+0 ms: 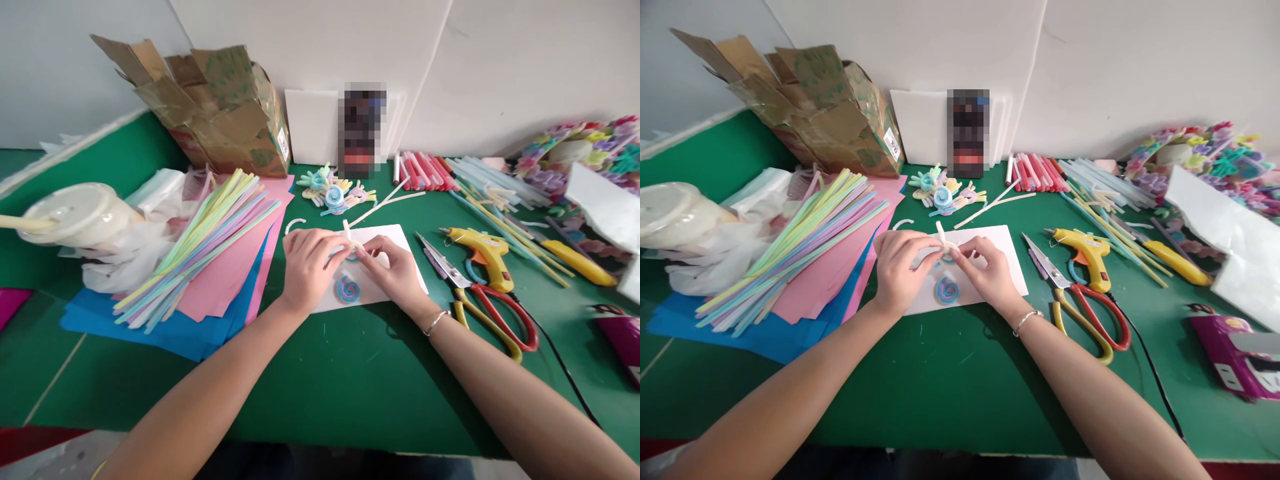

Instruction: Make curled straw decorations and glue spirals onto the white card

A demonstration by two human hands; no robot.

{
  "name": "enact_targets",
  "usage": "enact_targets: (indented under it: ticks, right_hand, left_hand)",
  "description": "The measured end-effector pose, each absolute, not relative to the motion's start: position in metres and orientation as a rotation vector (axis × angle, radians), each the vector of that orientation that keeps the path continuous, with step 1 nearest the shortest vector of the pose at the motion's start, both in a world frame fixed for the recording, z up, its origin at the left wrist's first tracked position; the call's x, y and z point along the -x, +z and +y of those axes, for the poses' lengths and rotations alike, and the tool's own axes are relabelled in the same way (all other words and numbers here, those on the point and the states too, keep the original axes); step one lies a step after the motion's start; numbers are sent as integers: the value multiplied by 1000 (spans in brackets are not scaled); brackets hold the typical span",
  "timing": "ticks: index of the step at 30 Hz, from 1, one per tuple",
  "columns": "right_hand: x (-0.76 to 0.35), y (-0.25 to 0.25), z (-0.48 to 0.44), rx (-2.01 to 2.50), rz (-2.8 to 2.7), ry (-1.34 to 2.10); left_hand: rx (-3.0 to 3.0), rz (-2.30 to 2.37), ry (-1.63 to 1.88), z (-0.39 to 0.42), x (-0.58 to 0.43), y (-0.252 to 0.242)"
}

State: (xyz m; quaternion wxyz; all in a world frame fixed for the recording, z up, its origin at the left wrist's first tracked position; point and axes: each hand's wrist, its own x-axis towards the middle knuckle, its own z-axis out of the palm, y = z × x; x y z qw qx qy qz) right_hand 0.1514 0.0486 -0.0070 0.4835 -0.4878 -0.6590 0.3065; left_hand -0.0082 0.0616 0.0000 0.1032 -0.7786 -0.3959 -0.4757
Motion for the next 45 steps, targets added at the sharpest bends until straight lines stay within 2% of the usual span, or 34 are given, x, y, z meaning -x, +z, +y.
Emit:
enact_targets:
  ticks: [17,31,38,45]
  right_hand:
    - [-152,-9,48,1144,-1692,682]
    - [-155,-10,50,1144,-1477,1078]
    - [-159,-16,55,1157,-1292,1179]
    - [-159,-17,56,1167,-1301,1148]
  left_hand:
    - [2324,-1155,-1379,65,11,-2]
    - [2309,-830,-1180,65,15,1]
    - [2315,-1183,-1461,69,17,-1]
    - [2351,-1194,-1457,69,17,-2]
